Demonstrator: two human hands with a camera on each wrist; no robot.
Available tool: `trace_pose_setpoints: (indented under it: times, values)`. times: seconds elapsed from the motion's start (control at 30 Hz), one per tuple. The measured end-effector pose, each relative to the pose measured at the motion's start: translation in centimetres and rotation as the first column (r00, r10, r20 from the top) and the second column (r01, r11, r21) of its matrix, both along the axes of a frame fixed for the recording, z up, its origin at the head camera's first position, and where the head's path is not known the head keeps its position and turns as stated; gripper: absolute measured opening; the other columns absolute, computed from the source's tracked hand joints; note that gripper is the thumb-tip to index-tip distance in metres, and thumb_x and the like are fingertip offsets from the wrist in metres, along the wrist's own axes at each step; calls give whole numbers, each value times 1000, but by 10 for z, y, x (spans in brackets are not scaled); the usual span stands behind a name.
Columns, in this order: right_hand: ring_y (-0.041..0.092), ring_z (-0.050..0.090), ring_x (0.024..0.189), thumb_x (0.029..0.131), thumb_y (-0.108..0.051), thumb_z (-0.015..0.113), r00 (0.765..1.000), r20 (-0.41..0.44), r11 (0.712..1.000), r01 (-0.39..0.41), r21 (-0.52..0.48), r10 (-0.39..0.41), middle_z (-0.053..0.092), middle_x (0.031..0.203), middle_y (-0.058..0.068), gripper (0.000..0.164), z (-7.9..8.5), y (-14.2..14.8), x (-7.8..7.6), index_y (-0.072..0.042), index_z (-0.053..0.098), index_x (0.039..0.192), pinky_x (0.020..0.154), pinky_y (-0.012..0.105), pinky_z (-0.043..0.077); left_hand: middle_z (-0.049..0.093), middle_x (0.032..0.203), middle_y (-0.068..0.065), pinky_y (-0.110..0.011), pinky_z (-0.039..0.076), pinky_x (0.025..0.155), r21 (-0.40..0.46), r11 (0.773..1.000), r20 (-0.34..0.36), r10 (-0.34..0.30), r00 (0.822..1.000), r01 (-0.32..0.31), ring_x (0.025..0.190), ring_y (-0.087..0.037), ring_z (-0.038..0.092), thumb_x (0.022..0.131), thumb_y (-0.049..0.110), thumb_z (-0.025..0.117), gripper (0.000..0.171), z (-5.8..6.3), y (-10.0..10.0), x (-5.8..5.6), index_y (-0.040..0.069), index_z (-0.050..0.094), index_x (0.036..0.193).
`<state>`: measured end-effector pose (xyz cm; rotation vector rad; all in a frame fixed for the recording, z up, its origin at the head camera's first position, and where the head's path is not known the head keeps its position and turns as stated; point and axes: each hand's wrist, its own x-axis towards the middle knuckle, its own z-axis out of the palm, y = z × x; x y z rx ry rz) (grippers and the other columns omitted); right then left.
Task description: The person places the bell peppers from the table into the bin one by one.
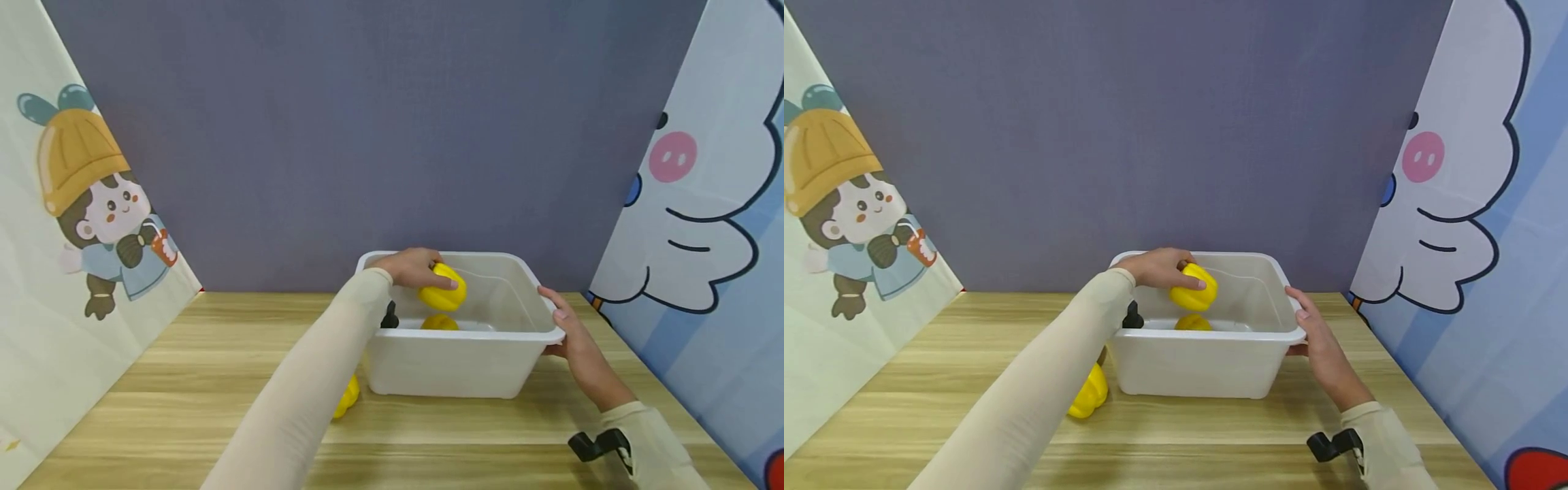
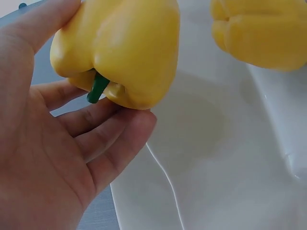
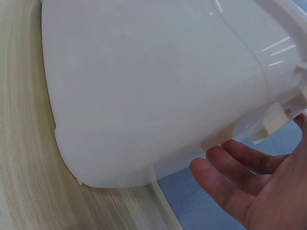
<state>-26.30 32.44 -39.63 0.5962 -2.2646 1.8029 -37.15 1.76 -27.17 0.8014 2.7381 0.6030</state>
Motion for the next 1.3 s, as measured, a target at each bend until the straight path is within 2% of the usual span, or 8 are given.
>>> trace_pose_setpoints:
  times: [0.17, 0.3, 0.4, 0.5, 0.63, 0.9, 1.1, 1.3]
  values:
    - [10, 58, 96, 110, -34, 22, 1000, 9, 1000, 1, -22, -1, 49, 127, -3, 49, 1, 1, -2, -22, 26, 157, 71, 38, 53, 61, 126, 2, -33, 47, 95, 47, 999, -17, -1, 1000, 2, 110, -15, 56, 94, 52, 65, 55, 0, 1, -2, 14, 60, 134]
    - [10, 58, 97, 109, -34, 22, 1000, 6, 1000, -5, -26, 5, 49, 128, -1, 50, 1, 1, -3, -21, 26, 158, 71, 38, 53, 63, 123, 4, -34, 49, 94, 104, 995, -20, 11, 1000, -8, 109, -15, 58, 97, 48, 63, 42, 0, 0, -3, 18, 64, 126]
    - [10, 58, 98, 110, -33, 21, 1000, -3, 1000, -8, -21, 8, 48, 130, 0, 50, 1, 1, -2, -20, 25, 158, 71, 38, 53, 64, 119, 4, -34, 49, 92, 116, 993, -18, 5, 1000, -3, 107, -14, 58, 98, 44, 63, 36, 1, 0, -2, 19, 65, 123]
    - [10, 58, 99, 110, -33, 21, 1000, -7, 1000, -11, -15, 11, 47, 131, 1, 51, 1, 2, -2, -19, 24, 158, 72, 38, 53, 64, 118, 5, -33, 49, 91, 112, 994, -31, -4, 1000, 7, 105, -12, 59, 99, 43, 62, 34, 1, 1, -3, 19, 66, 123]
    - [10, 58, 99, 110, -34, 21, 1000, -3, 1000, -11, -17, 11, 47, 130, 0, 51, 0, 2, -2, -20, 24, 158, 72, 38, 53, 66, 116, 2, -31, 52, 85, 136, 991, -13, -9, 1000, 11, 99, -13, 62, 100, 42, 61, 34, 1, 1, -3, 18, 65, 124]
    - [11, 58, 100, 110, -35, 21, 1000, 3, 1000, -2, -9, 2, 48, 130, -1, 52, -1, 1, -1, -18, 23, 158, 73, 40, 53, 67, 121, -9, -33, 53, 84, 182, 982, 55, -57, 997, 46, 107, -27, 64, 101, 39, 60, 37, 2, -1, -1, 14, 63, 128]
    - [11, 58, 101, 110, -34, 20, 1000, 1, 1000, 3, 0, -3, 48, 131, 0, 52, -1, 1, -1, -17, 22, 159, 73, 40, 53, 69, 110, -2, -32, 54, 83, 238, 969, 78, -80, 994, 59, 99, -18, 65, 102, 36, 59, 34, 5, -4, -4, 12, 64, 125]
    - [12, 58, 101, 110, -34, 20, 1000, -6, 1000, 7, 10, -7, 47, 132, 2, 52, 1, 1, -1, -17, 22, 159, 73, 40, 53, 68, 110, -2, -34, 54, 86, 257, 965, 103, -77, 992, 49, 104, -20, 65, 103, 35, 58, 33, 12, -13, -4, 12, 63, 126]
